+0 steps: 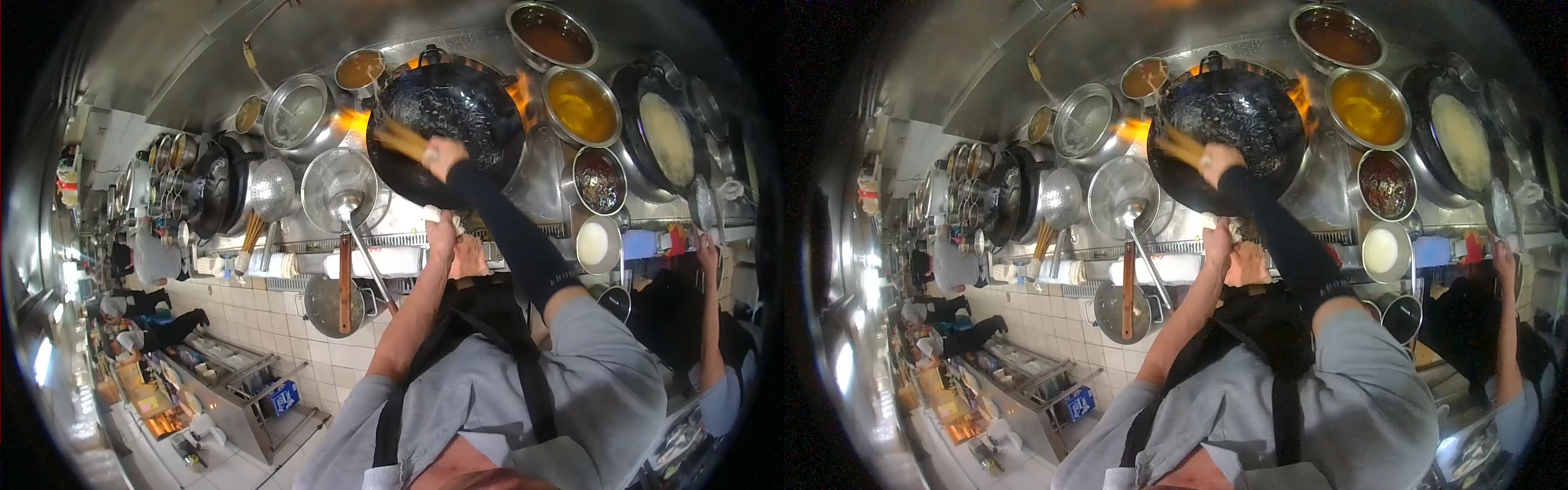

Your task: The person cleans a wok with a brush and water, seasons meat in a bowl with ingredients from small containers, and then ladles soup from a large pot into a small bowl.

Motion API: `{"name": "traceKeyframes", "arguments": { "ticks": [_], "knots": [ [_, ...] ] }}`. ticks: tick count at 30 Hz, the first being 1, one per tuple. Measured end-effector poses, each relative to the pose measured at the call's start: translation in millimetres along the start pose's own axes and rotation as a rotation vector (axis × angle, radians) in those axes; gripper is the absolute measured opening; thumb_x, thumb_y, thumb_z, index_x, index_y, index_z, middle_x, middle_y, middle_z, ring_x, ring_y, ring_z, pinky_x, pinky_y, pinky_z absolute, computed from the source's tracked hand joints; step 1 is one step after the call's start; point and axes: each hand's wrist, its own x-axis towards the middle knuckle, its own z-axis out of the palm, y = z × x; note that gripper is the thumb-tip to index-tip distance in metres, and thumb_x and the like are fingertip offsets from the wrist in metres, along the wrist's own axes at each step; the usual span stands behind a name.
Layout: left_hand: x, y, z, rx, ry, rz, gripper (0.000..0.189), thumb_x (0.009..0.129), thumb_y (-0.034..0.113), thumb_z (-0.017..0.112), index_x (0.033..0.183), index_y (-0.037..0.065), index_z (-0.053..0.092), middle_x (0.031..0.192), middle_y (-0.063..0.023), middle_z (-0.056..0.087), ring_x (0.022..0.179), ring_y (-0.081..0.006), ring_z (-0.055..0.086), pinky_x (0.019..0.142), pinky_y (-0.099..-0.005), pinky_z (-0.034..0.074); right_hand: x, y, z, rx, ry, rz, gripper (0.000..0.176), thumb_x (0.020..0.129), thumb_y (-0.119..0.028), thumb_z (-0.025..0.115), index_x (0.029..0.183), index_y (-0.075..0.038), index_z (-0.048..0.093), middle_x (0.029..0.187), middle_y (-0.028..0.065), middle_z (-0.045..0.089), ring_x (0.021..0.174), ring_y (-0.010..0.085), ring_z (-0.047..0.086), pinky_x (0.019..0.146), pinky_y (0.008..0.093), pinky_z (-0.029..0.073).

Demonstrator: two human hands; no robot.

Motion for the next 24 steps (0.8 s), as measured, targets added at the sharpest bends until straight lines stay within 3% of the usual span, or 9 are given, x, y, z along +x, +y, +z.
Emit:
{"name": "traceKeyframes", "arguments": {
  "ticks": [2, 4, 8, 10, 12, 16, 18, 21, 24],
  "knots": [
    [3.9, -1.9, 1.0, -0.014, 0.024, 0.013, 0.015, 0.097, 0.015, 0.056, 0.108, 0.006, 0.054, 0.087, -0.0063, 0.061, 0.06, -0.0154, 0.06, 0.041, -0.0296, 0.048, -69.0, -14.1, -25.4, 0.058, -0.115, -0.052, 0.03, 0.086, -0.028, 0.066, 0.108, -0.01, 0.073, 0.096, 0.0256, 0.072, 0.094, 0.0449, 0.07, 0.085, 0.0529, 0.055],
    [0.5, 1.9, 1.3, 0.03, 0.063, 0.006, 0.014, 0.096, 0.014, 0.056, 0.108, 0.005, 0.055, 0.088, -0.0072, 0.061, 0.06, -0.015, 0.06, 0.041, -0.0294, 0.048, -114.9, -40.7, -65.9, -0.125, -0.242, 0.051, 0.026, 0.087, -0.026, 0.064, 0.105, -0.009, 0.072, 0.093, 0.0254, 0.072, 0.091, 0.0454, 0.07, 0.082, 0.053, 0.056],
    [-7.6, 12.6, 3.5, -0.036, -0.004, 0.046, 0.014, 0.095, 0.012, 0.055, 0.108, 0.006, 0.055, 0.087, -0.0062, 0.061, 0.062, -0.0151, 0.06, 0.042, -0.0294, 0.047, -16.9, -12.6, -38.6, -0.13, -0.087, -0.144, 0.018, 0.087, -0.021, 0.063, 0.088, -0.003, 0.063, 0.087, 0.0261, 0.068, 0.087, 0.0481, 0.066, 0.076, 0.0559, 0.053],
    [-6.4, 11.8, 4.1, -0.032, -0.01, 0.044, 0.016, 0.096, 0.016, 0.056, 0.109, 0.008, 0.058, 0.087, -0.0051, 0.063, 0.063, -0.0161, 0.061, 0.044, -0.0307, 0.048, 41.2, 0.5, -4.3, 0.056, 0.19, 0.019, 0.023, 0.086, -0.026, 0.071, 0.096, -0.006, 0.067, 0.092, 0.0239, 0.07, 0.092, 0.0461, 0.067, 0.078, 0.0518, 0.055],
    [-7.6, 14.7, 2.5, -0.042, -0.028, 0.031, 0.013, 0.095, 0.013, 0.055, 0.107, 0.006, 0.055, 0.084, -0.0061, 0.06, 0.061, -0.0158, 0.06, 0.041, -0.0295, 0.047, 16.6, -7.4, -1.4, 0.072, 0.187, 0.026, 0.021, 0.087, -0.026, 0.069, 0.098, -0.008, 0.07, 0.091, 0.0246, 0.071, 0.09, 0.0477, 0.067, 0.078, 0.0551, 0.054],
    [-7.5, 12.6, 1.1, -0.007, 0.019, 0.058, 0.014, 0.094, 0.014, 0.055, 0.104, 0.004, 0.054, 0.083, -0.0082, 0.061, 0.056, -0.0172, 0.059, 0.039, -0.0306, 0.047, -99.2, -14.6, -35.6, -0.02, -0.204, 0.019, 0.025, 0.088, -0.024, 0.067, 0.11, -0.01, 0.072, 0.095, 0.0253, 0.071, 0.092, 0.0436, 0.07, 0.081, 0.0518, 0.056],
    [-9.3, 17.1, 2.8, -0.013, 0.005, 0.059, 0.015, 0.094, 0.015, 0.056, 0.105, 0.004, 0.054, 0.085, -0.0086, 0.062, 0.058, -0.0178, 0.06, 0.04, -0.0305, 0.048, -109.3, -34.4, -68.1, -0.307, -0.233, 0.095, 0.025, 0.089, -0.021, 0.063, 0.109, -0.011, 0.072, 0.094, 0.0262, 0.071, 0.092, 0.0439, 0.07, 0.083, 0.0534, 0.056],
    [-4.4, 11.7, 0.3, -0.011, -0.017, 0.073, 0.017, 0.094, 0.016, 0.057, 0.107, 0.004, 0.054, 0.086, -0.0084, 0.062, 0.06, -0.0178, 0.061, 0.041, -0.0303, 0.048, -14.1, -21.3, -53.4, -0.301, -0.152, 0.014, 0.025, 0.09, -0.023, 0.062, 0.109, -0.009, 0.072, 0.096, 0.0256, 0.072, 0.095, 0.0451, 0.069, 0.083, 0.0559, 0.055],
    [-2.6, 7.9, -0.2, -0.021, -0.023, 0.071, 0.017, 0.094, 0.016, 0.057, 0.107, 0.005, 0.054, 0.087, -0.0082, 0.061, 0.061, -0.0175, 0.061, 0.041, -0.0297, 0.048, 34.0, -23.9, -14.9, -0.123, 0.144, 0.124, 0.021, 0.091, -0.026, 0.065, 0.1, -0.007, 0.067, 0.092, 0.0254, 0.072, 0.094, 0.0454, 0.069, 0.083, 0.0541, 0.055]
  ]
}}
